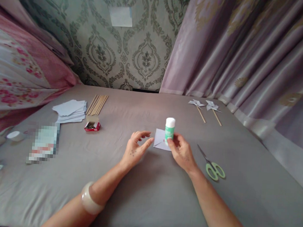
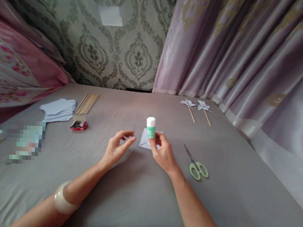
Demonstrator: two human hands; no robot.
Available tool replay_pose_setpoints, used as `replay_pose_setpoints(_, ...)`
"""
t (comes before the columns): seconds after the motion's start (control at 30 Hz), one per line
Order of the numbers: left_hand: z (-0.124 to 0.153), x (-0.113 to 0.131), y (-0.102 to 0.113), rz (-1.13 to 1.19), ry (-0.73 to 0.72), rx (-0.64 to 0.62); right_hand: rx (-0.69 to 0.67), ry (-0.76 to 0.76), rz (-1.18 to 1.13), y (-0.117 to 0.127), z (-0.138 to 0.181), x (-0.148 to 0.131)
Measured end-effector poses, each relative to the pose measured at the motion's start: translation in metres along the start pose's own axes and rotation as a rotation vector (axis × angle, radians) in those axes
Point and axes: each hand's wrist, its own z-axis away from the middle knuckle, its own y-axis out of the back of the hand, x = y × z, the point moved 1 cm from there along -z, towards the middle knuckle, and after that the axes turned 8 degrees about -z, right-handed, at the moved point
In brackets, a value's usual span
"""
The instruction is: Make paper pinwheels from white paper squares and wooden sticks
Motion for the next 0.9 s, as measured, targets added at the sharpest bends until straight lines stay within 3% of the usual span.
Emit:
replay_pose_setpoints(0.1, -0.005, -0.018, -0.006, -0.155, 0.142, -0.050, 0.203, -0.080, -0.170, 0.017, -0.012, 0.005)
replay_pose_setpoints(0.27, -0.009, -0.023, -0.017, -0.438, 0.164, -0.178, 0.407, -0.159, -0.291, 0.030, -0.024, 0.022)
replay_pose_setpoints(0.57, -0.021, -0.004, -0.041, -0.609, 0.225, -0.214, 0.358, -0.215, -0.211, 0.023, -0.024, 0.042)
replay_pose_setpoints(0.9, -0.016, 0.004, -0.044, -0.553, 0.314, -0.205, 0.300, -0.253, -0.187, 0.018, -0.022, 0.044)
